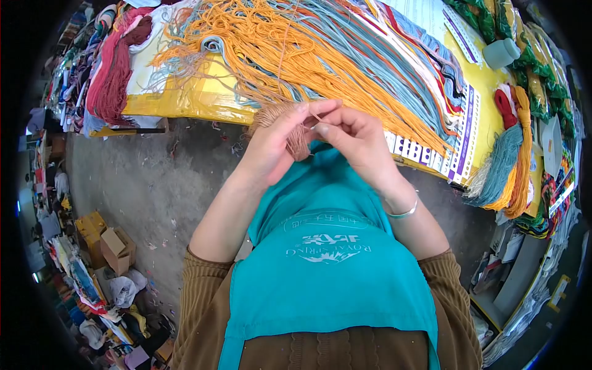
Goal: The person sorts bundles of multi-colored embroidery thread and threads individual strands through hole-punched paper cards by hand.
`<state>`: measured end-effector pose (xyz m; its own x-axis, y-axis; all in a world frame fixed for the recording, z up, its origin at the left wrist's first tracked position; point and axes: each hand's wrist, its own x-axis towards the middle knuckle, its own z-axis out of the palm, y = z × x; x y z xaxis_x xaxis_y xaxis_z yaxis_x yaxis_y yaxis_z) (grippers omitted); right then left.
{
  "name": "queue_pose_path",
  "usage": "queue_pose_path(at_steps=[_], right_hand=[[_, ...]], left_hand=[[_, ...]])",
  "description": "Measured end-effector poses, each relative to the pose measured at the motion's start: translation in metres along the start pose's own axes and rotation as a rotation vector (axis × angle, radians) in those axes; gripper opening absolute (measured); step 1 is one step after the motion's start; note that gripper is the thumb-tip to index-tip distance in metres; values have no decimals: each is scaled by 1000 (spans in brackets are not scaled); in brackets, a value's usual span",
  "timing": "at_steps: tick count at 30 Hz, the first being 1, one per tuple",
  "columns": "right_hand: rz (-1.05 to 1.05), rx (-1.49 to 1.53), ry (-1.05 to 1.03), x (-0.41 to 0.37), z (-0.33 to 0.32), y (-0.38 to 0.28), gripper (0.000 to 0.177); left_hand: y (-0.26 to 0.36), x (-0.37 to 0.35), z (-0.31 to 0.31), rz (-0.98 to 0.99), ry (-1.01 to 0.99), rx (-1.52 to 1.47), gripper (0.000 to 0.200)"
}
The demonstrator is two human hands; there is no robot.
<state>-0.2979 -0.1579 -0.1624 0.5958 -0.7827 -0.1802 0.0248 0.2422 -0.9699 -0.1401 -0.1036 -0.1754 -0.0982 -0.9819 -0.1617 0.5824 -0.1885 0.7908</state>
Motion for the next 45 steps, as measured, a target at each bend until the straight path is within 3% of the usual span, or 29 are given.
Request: queue_pose_path(at_steps=[2, 4, 5, 7, 9, 11, 15, 17, 18, 20, 21, 22, 24, 26, 28, 30, 32, 36, 39, 42, 45], right_hand=[[-77, -240, 4, -5, -19, -7, 9], [-404, -194, 31, -7, -46, -13, 9], [-396, -122, 162, -12, -55, -21, 8], [-397, 660, 61, -31, -90, -37, 6], [-394, 1009, -39, -60, -143, -51, 18], [-508, 806, 215, -102, -206, -53, 23], [-576, 379, 1104, -228, -339, -52, 27], [-707, 184, 1456, -251, -337, -69, 19], [-705, 72, 1490, -248, -330, -78, 15], [-691, -153, 1551, -232, -292, -88, 12], [-622, -250, 1448, -219, -276, -82, 10], [-555, -343, 1342, -199, -260, -73, 11], [-418, -518, 1123, -155, -216, -57, 19], [-280, -526, 701, -116, -158, -42, 18], [-235, -525, 296, -80, -112, -29, 17], [-42, -240, 52, -60, -74, -20, 24], [-61, -179, -72, -47, -48, -8, 32], [-89, -235, -180, -38, -32, 1, 33], [2, -256, -37, -38, -35, 3, 22], [-189, -452, 138, -31, -43, 17, 8], [-191, -524, 301, -17, -56, 24, 7]], left_hand=[[3, -3, -14, 71, -53, 153, 50], [28, -21, -23, -87, 71, -17, 43], [41, -30, -30, -166, 131, -101, 42], [60, -45, -53, -5, 92, -499, 35], [89, -67, -90, 214, -16, -660, 33], [119, -101, -137, 396, 36, -651, 32], [167, -195, -225, 681, 314, -493, 33], [181, -227, -245, 793, 460, -381, 30], [183, -233, -247, 850, 533, -323, 29], [174, -208, -210, 814, 484, -299, 27], [167, -192, -191, 795, 458, -287, 27], [153, -177, -190, 727, 273, -268, 34], [121, -127, -128, 529, 111, -385, 42], [80, -93, -92, 358, 162, -432, 50], [44, -67, -71, 75, 97, -591, 40], [9, -51, -31, -44, 230, -267, 26], [0, -37, 1, -137, 137, -30, 21], [-21, -21, 15, -163, 71, 159, 22], [-32, -13, 17, -114, 121, 166, 17], [-37, -7, 19, -65, 220, 258, 17], [-34, -1, 24, -88, 318, 331, 20]])
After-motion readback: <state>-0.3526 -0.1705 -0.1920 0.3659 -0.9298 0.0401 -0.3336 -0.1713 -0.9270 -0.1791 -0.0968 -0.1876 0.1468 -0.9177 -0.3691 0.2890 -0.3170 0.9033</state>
